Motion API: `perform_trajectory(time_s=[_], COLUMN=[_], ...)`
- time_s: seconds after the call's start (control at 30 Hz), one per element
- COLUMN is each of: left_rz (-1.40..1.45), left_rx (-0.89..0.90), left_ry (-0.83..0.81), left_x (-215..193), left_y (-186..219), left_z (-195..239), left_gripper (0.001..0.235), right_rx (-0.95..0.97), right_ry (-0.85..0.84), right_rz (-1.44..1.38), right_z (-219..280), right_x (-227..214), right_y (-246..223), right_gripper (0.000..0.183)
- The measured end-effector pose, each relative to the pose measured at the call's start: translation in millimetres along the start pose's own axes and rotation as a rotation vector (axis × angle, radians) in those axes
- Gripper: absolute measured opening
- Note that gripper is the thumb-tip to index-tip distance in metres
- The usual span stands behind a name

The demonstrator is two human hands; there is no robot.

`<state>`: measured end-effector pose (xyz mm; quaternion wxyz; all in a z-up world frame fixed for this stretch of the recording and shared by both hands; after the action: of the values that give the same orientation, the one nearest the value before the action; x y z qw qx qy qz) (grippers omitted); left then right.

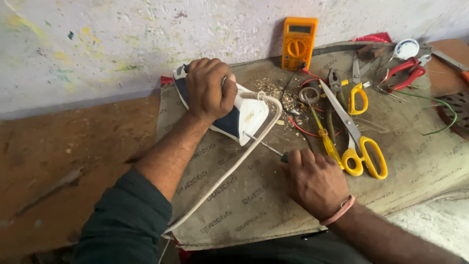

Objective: The person repairs an iron by opening its casing, using a screwdriver to manipulate internal components and wires, and then reassembling the iron while testing the power cord connection.

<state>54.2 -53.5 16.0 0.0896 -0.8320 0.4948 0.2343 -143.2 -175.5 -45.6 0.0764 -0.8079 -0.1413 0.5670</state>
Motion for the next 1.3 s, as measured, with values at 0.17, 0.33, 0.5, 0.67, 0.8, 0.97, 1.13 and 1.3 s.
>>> perform_trajectory(time_s=[0.17,0.33,0.5,0.67,0.8,0.97,1.13,1.3], left_rz=[-0.017,0.006,0.002,-0.028,-0.026,-0.014,-0.019,-0.026], left_rx=[0.017,0.104,0.064,0.023,0.001,0.029,0.015,0.054], left_ry=[0.010,0.101,0.048,0.012,-0.011,0.037,0.024,0.046], left_x=[1.2,-12.1,-9.6,-5.8,1.8,1.9,-3.6,-8.1], left_y=[-1.6,6.3,5.6,6.3,1.2,2.5,3.0,4.9], left_z=[3.9,-7.5,-2.5,-0.7,0.8,4.3,-0.5,6.2], left_gripper=[0.014,0.010,0.010,0.013,0.017,0.019,0.019,0.025], right_rx=[0.342,0.654,-0.073,-0.110,0.009,0.187,0.389,0.202], right_ry=[-0.129,-0.401,0.145,0.008,-0.044,-0.059,-0.150,0.254], right_rz=[-0.368,-0.652,-0.078,0.206,0.100,-0.123,-0.443,-0.413], right_z=[-11.1,-6.6,3.5,2.1,-3.0,-10.0,-11.6,15.0], right_x=[24.5,44.8,-15.3,3.0,6.6,4.0,6.5,-28.7], right_y=[50.5,68.9,-13.8,-22.6,-10.1,8.9,42.7,46.6], right_gripper=[0.027,0.043,0.027,0.027,0.026,0.027,0.037,0.021])
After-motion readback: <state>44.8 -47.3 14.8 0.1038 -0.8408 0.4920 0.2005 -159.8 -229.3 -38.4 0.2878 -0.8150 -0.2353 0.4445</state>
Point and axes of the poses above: each hand's wrist, its own z-axis away from the middle knuckle, its own x-axis out of the palm, y = z × x, the point moved 10 cm from there along -z, towards the middle knuckle, and after that the axes turned 15 degrees about -z, right-handed, at the moved point
